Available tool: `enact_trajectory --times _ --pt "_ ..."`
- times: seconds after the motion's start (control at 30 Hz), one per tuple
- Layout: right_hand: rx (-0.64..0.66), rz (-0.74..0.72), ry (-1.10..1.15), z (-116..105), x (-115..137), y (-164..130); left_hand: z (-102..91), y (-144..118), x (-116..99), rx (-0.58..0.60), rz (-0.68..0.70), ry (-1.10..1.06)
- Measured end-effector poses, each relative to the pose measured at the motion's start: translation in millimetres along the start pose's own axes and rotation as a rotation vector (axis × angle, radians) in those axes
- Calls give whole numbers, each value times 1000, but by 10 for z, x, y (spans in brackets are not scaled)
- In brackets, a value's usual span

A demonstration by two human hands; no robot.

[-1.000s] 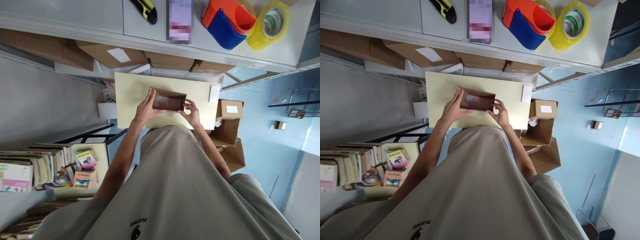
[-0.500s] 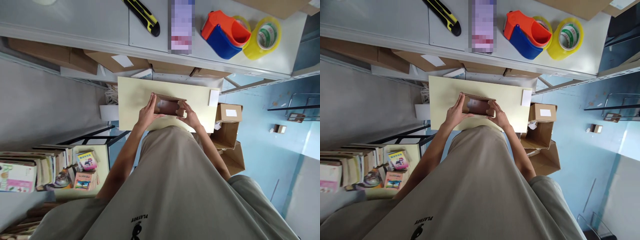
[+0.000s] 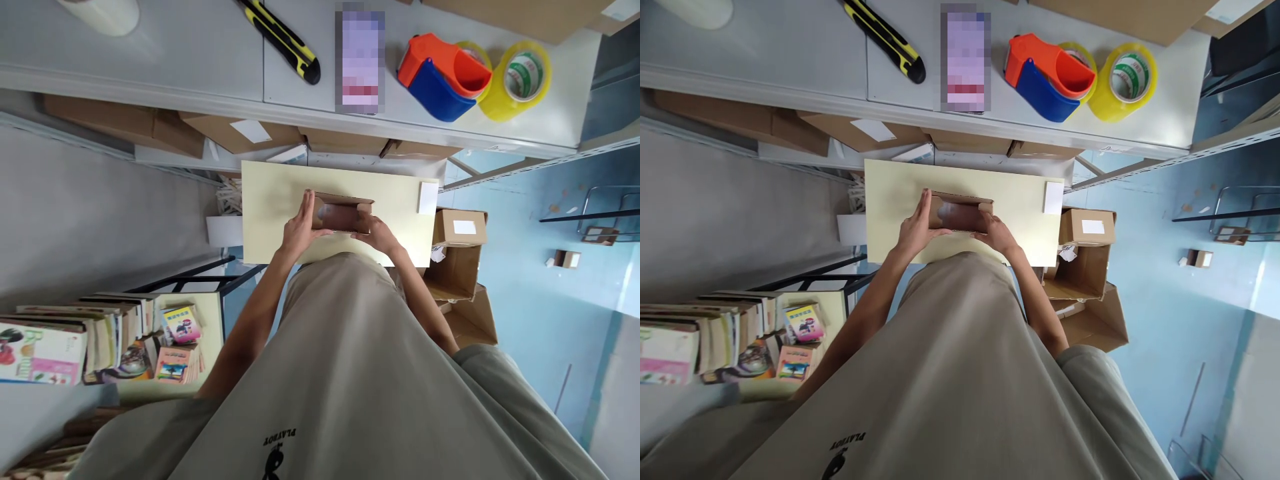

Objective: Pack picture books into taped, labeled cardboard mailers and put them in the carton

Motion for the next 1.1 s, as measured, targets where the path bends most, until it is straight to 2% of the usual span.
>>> enact_trajectory --times 0.13,0.23,0.37,0.5,0.6,0.8,0.97,1.1 --pt "-75 65 195 -63 -238 -170 -19 22 22 -26 -1 -6" --pt "-175 175 156 -92 -381 -170 -40 87 84 -49 -23 -1" --pt "-295 195 -79 -125 -305 -72 -21 110 214 -114 -9 -49" --pt "-299 129 -245 -65 -167 -83 135 15 359 -147 22 -128" --pt "-292 119 -281 -25 -157 -167 224 -45 458 -180 17 -192" --pt "-272 193 -23 18 -300 -148 190 47 510 -193 -15 -211" --pt "-321 316 198 -114 -460 -87 136 100 366 -188 -32 -188" --pt "-345 330 287 -238 -502 -130 195 63 240 -191 -32 -193"
Point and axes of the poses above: each hand's wrist, its own y-axis towards the middle knuckle, its own z-axis out of the palm, x = y × z, the point moved 10 cm from there along y, towards the middle knuckle, and after that the axes turned 13 degrees about -y, right-handed, at the moved point
